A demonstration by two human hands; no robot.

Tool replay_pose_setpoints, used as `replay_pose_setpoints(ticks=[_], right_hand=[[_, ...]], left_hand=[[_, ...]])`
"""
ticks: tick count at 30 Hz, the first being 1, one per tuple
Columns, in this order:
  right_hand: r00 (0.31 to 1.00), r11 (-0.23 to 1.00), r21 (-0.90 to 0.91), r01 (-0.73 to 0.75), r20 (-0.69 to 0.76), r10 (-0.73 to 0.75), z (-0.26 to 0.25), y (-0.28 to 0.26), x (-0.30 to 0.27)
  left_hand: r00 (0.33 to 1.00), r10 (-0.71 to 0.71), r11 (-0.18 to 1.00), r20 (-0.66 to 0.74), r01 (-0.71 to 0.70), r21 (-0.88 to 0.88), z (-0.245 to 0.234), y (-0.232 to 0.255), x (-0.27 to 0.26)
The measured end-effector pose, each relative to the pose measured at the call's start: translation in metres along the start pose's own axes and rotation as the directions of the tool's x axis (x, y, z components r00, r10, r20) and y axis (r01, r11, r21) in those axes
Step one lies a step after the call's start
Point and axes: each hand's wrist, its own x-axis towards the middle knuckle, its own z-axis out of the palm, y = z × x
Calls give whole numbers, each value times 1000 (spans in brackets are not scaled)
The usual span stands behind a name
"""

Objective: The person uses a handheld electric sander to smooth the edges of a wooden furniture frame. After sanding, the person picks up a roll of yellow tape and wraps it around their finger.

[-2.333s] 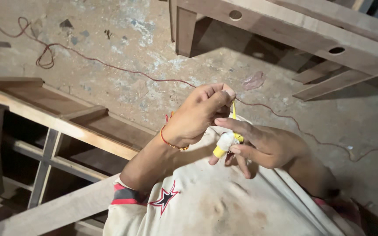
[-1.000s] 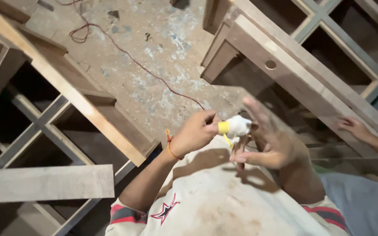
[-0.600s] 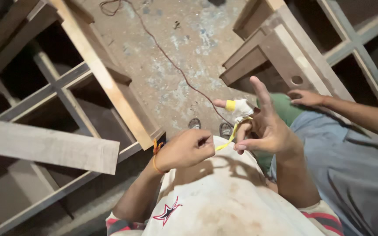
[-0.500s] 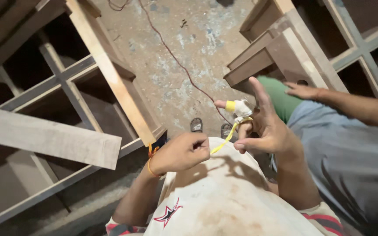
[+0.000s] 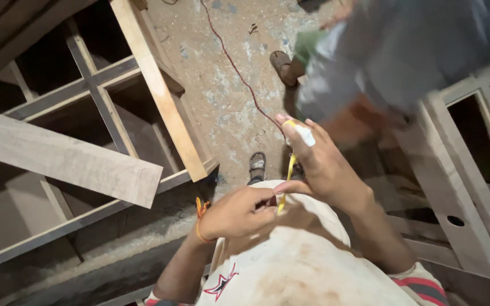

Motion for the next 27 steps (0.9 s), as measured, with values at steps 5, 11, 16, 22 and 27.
replay_pose_setpoints(ticks=[5, 11, 16, 22, 27], right_hand=[[986, 987, -69, 143, -81, -148, 3, -4, 1], [970, 975, -158, 158, -160, -184, 1, -8, 1], [952, 978, -110, 177, -231, -199, -11, -3, -10], [906, 737, 661, 139, -386, 176, 5, 9, -41], [821, 478, 857, 191, -406, 401, -3, 13, -54]], left_hand=[[966, 48, 988, -255, -9, 153, 11, -6, 16], [938, 171, 755, -301, -321, -571, 22, -19, 44], [910, 179, 687, -373, -387, -615, 46, -23, 69], [741, 260, 786, -619, -534, -310, 85, -2, 104], [657, 328, 889, -678, -457, -13, 108, 32, 118]])
